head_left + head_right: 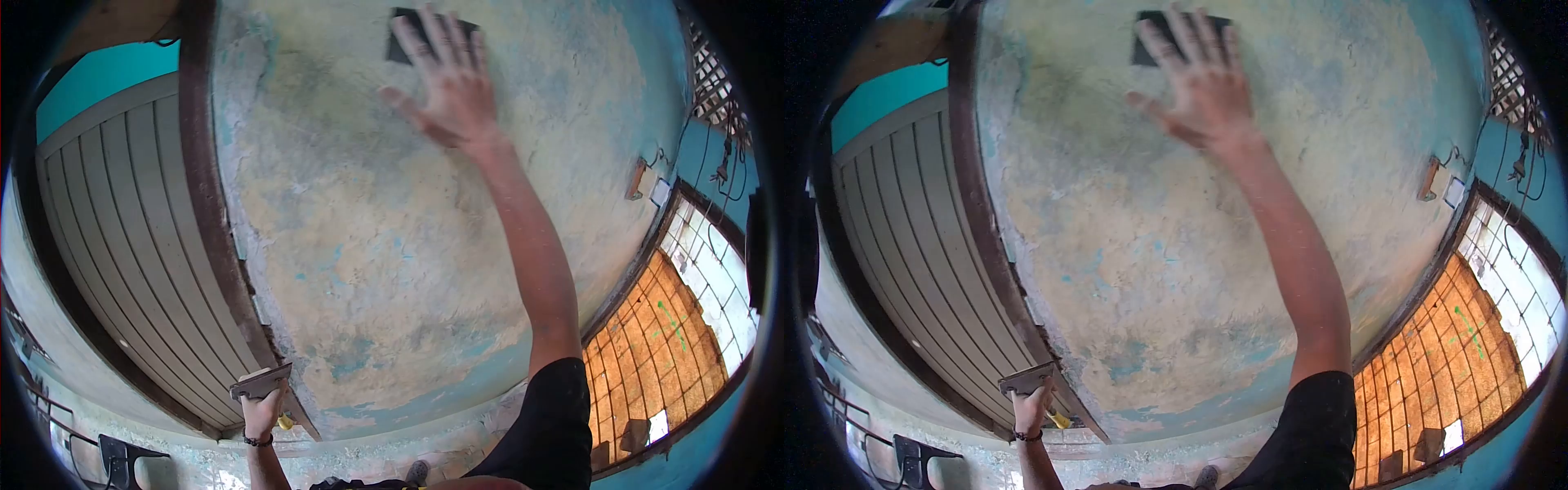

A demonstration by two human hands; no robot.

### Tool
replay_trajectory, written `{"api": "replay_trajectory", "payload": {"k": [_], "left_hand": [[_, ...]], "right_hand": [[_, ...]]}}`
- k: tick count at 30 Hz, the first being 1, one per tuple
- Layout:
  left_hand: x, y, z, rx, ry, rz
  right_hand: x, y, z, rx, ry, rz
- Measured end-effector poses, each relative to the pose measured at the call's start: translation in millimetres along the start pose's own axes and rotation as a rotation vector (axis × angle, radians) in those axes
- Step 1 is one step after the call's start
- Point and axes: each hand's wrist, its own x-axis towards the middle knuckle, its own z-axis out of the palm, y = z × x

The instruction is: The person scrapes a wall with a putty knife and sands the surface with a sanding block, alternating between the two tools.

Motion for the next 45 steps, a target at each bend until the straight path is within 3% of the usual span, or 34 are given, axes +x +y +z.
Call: {"api": "replay_trajectory", "payload": {"k": [14,18,21,24,28,34,38,42,45], "left_hand": [[-3.2,17.9,127.8,0.084,-0.032,-0.110],[-9.4,12.5,164.5,0.126,0.009,-0.163],[-16.0,14.2,188.2,0.131,-0.058,-0.098],[-18.2,6.4,193.5,0.141,-0.157,-0.034],[-21.5,5.8,198.4,0.146,-0.122,-0.093],[-22.9,4.8,183.7,0.065,-0.052,-0.063],[-18.3,4.1,167.6,0.020,0.015,-0.121],[-6.7,9.7,145.3,0.074,-0.037,-0.102],[1.0,5.2,128.2,0.019,-0.024,-0.074]], "right_hand": [[-184.2,277.2,-46.4,-0.060,0.071,0.366],[-216.1,314.1,-60.4,-0.048,0.054,0.418],[-247.1,350.3,-64.8,-0.046,0.066,0.496],[-274.7,377.3,-73.6,-0.037,0.052,0.657],[-312.5,406.5,-81.4,0.040,0.054,0.845],[-405.5,465.5,-80.8,0.032,0.034,0.972],[-384.7,433.9,-72.6,0.094,0.024,0.944],[-264.9,317.5,-60.9,0.113,0.061,0.634],[-188.6,241.6,-49.0,0.118,0.054,0.531]]}}
